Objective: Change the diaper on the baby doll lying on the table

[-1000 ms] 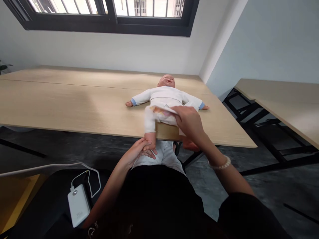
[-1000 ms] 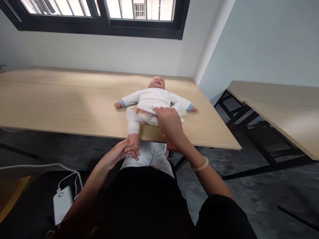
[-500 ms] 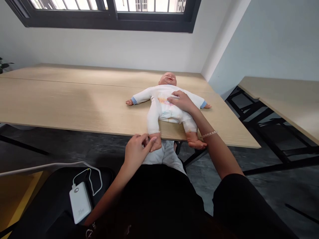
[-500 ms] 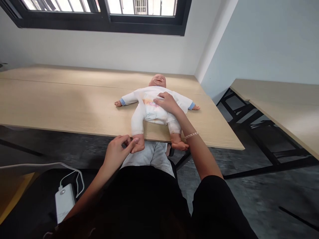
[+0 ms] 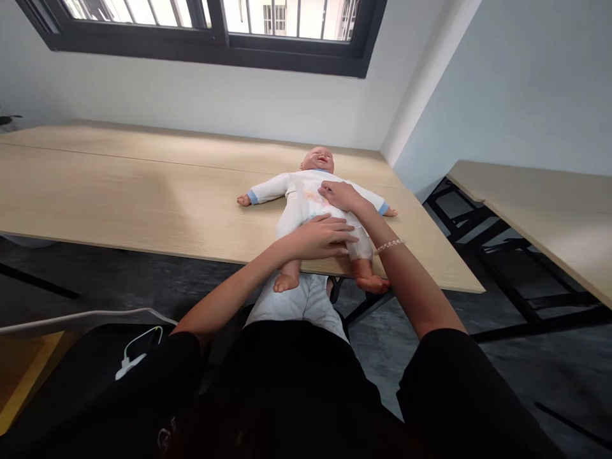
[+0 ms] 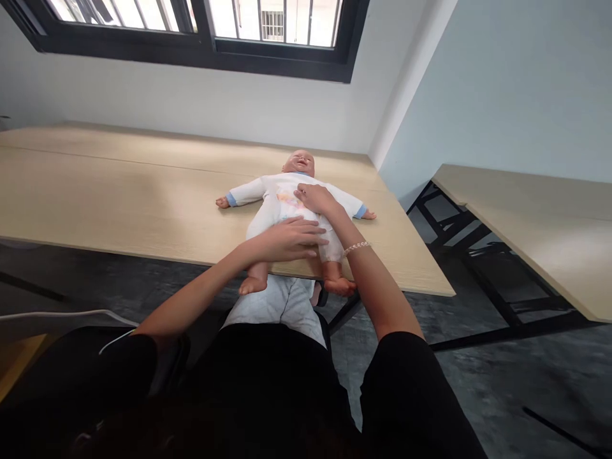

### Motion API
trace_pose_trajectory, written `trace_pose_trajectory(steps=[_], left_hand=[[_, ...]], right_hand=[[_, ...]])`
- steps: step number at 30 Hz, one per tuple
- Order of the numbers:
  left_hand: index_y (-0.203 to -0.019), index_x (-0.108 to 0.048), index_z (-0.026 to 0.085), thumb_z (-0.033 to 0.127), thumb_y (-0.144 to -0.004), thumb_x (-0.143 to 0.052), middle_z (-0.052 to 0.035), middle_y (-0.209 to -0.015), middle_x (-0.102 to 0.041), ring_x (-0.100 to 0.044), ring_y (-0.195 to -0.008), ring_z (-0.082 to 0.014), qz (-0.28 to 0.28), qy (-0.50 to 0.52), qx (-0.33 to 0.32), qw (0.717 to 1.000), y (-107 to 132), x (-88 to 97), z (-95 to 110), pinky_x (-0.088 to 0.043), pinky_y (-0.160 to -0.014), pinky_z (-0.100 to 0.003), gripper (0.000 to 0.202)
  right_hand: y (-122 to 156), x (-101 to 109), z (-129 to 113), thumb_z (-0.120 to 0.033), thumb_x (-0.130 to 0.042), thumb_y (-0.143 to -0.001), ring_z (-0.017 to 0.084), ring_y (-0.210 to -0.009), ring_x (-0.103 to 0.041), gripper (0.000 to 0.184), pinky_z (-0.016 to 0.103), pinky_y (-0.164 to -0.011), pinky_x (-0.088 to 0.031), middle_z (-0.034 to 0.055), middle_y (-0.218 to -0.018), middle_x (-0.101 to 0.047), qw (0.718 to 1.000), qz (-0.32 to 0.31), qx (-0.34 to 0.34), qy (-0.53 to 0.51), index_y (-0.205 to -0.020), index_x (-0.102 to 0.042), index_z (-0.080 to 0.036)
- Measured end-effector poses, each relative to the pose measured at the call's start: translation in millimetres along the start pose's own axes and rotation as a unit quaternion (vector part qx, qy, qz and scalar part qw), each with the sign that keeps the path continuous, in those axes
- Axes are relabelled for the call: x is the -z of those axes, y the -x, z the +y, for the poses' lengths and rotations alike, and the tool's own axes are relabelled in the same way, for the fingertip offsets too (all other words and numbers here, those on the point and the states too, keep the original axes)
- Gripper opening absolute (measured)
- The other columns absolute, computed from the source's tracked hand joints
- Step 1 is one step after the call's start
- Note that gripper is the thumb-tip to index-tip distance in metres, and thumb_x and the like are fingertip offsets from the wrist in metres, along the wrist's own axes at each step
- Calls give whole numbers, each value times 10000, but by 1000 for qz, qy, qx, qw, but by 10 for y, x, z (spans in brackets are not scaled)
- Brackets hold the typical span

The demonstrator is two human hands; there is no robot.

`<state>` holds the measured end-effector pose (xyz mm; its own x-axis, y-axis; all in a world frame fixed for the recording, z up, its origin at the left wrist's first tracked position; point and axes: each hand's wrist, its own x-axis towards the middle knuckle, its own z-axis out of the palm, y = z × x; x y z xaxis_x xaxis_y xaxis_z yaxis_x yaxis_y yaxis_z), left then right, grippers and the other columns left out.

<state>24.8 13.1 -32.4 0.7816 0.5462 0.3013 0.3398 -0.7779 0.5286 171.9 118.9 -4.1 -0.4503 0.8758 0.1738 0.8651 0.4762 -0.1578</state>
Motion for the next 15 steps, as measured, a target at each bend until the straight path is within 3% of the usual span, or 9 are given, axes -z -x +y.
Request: trace_pose_trajectory(steps=[6,11,15], left_hand=[[-1285,-708,257,321,-976,-570,-79,-1482,-602,-444,-1456,-291,-1,-62,-9,998,-66,209,-95,-41,-1261,-497,344],[-1326,-686,221,308,-991,-523,-86,-1439,-646,-511,-1393,-273,-17,-51,6,999,-120,263,-97,-257,-1194,-415,382],[-1338,-684,241,345,-1016,-501,-66,-1509,-591,-431,-1462,-305,-33,-85,27,995,-176,290,-118,-264,-1188,-457,384]], right_hand=[[-97,-74,14,-375,-416,-1069,239,-822,-596,328,292,-737,-353,118,-992,-728,1000,-1,-30,3,-1032,-666,-165],[-54,-148,37,-495,-437,-1060,227,-853,-590,393,295,-777,-395,113,-1003,-706,991,46,-77,-100,-975,-635,-166],[115,-174,162,-510,-240,-1097,204,-931,-601,498,291,-811,-459,119,-1115,-676,944,101,-107,-297,-1057,-596,-163]])
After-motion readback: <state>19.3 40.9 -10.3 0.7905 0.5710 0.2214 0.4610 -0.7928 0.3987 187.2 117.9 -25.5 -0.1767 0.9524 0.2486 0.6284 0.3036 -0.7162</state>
